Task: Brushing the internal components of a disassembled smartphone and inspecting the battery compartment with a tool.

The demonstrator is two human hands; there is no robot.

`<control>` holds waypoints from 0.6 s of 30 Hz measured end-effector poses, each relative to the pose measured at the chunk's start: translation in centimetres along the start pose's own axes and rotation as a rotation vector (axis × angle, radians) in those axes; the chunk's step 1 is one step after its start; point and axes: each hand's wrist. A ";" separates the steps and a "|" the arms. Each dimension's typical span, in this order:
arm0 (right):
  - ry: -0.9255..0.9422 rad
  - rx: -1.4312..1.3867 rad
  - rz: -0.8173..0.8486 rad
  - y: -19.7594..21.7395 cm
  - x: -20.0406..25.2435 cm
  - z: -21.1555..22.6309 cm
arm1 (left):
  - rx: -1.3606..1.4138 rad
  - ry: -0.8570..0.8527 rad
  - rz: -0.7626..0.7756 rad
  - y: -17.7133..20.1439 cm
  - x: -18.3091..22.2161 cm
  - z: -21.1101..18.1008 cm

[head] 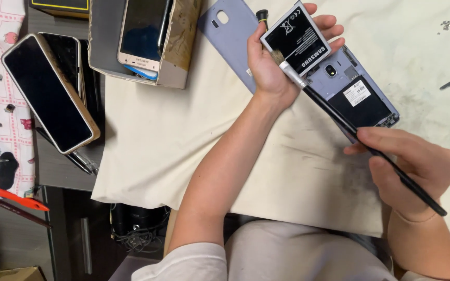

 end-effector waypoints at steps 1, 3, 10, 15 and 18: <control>0.057 0.024 -0.037 0.0 0.1 -0.4 | -0.021 0.007 0.017 -0.1 0.0 -0.2; 0.111 0.050 -0.079 0.1 -0.1 -0.4 | -0.040 0.019 0.033 -0.3 0.0 -0.4; 0.174 0.200 0.052 1.5 -0.4 -0.1 | -0.088 0.048 -0.038 -0.9 0.0 -0.5; 0.126 0.163 0.134 1.9 -0.1 -0.5 | -0.098 0.059 -0.115 -1.0 -0.1 -0.8; 0.169 0.197 -0.067 1.8 -0.2 -0.2 | -0.085 0.062 -0.029 -1.1 -0.1 -0.7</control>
Point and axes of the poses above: each hand's wrist, its own x-axis away from the middle knuckle, its own y-axis out of the back of the hand, z = x × y, and after that the axes turned 9 degrees about -x, right-handed
